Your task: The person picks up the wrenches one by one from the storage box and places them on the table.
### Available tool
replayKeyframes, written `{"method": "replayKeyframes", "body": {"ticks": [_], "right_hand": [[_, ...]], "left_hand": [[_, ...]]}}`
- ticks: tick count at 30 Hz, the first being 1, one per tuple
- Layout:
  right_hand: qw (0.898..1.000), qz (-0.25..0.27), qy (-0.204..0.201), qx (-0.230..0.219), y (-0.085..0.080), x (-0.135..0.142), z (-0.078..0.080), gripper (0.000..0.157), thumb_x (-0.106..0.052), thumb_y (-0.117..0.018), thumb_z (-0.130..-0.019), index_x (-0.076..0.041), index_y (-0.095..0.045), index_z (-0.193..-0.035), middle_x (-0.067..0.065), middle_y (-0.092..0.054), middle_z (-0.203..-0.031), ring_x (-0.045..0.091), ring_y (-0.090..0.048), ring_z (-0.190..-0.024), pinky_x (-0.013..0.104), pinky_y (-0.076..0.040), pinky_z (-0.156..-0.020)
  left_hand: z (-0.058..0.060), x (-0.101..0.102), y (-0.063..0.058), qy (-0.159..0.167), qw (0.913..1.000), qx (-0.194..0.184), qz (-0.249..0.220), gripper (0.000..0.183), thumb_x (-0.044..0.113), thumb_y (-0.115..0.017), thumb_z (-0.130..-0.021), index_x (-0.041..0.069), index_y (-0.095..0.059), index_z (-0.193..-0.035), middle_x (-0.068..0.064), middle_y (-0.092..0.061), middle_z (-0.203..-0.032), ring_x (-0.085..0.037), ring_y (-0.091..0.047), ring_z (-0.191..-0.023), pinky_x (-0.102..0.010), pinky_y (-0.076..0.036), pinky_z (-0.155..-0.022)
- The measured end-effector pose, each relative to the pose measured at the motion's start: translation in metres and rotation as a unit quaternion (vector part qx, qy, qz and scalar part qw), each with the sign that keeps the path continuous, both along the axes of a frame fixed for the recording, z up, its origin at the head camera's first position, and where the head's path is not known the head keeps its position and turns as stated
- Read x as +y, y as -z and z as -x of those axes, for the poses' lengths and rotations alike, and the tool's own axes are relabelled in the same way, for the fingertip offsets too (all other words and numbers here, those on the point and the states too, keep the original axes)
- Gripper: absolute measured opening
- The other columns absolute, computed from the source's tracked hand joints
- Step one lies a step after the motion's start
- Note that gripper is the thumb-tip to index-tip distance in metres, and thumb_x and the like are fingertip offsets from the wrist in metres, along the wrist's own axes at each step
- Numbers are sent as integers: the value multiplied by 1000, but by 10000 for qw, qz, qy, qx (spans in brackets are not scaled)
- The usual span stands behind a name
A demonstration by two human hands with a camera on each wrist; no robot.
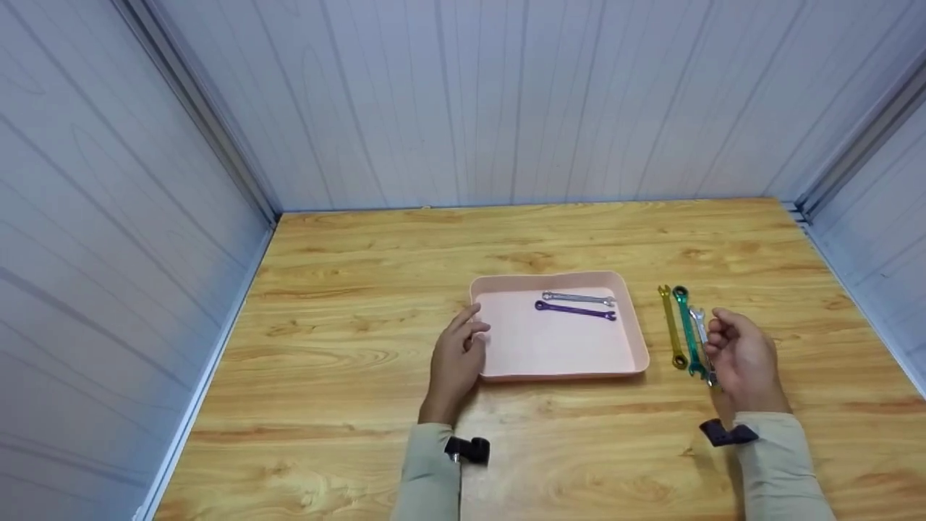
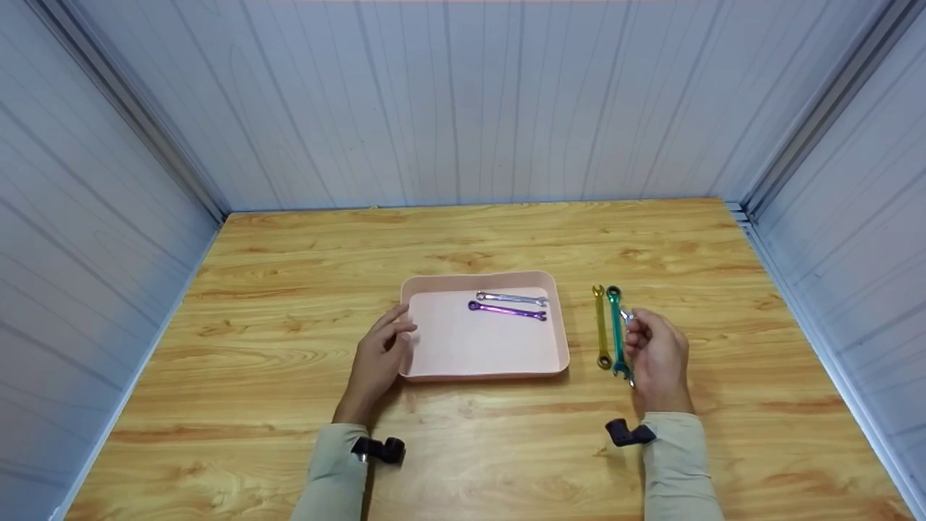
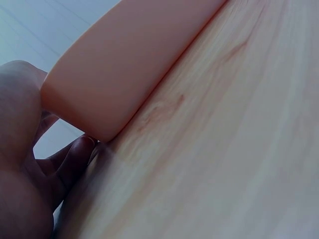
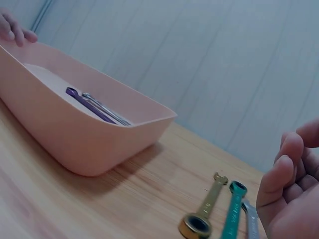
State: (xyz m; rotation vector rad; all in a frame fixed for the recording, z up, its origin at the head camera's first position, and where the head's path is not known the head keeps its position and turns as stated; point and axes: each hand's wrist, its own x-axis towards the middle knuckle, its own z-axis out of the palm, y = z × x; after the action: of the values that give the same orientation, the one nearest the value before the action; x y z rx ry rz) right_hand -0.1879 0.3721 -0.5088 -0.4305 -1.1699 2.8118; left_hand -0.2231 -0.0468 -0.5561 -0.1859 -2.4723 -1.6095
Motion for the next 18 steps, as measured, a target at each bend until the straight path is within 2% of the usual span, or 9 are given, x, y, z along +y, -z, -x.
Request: {"method": "replayKeyframes", "body": {"ticks": [11,18], "right_hand": [[9967,-757,-290,78,-10,-37,13,22,-9,-52,-103,-2,-70,-92,3,-64,-75,13,-55,-61,24,-44,-56],[9962,-803,-322,111,-21,-54,22,21,-11,-56,-102,-3,-70,-89,3,-63,-72,12,-54,-60,23,-44,-54]], "left_hand": [[0,-1,-1,17,10000,17,27,22,8,-56,-94,7,-76,-104,10,-55,-143,-16,-48,-134,-40,-42,-106],[0,-1,0,39,10000,16,25,22,8,-56,-95,7,-76,-105,10,-56,-143,-16,-51,-131,-39,-41,-106]]}}
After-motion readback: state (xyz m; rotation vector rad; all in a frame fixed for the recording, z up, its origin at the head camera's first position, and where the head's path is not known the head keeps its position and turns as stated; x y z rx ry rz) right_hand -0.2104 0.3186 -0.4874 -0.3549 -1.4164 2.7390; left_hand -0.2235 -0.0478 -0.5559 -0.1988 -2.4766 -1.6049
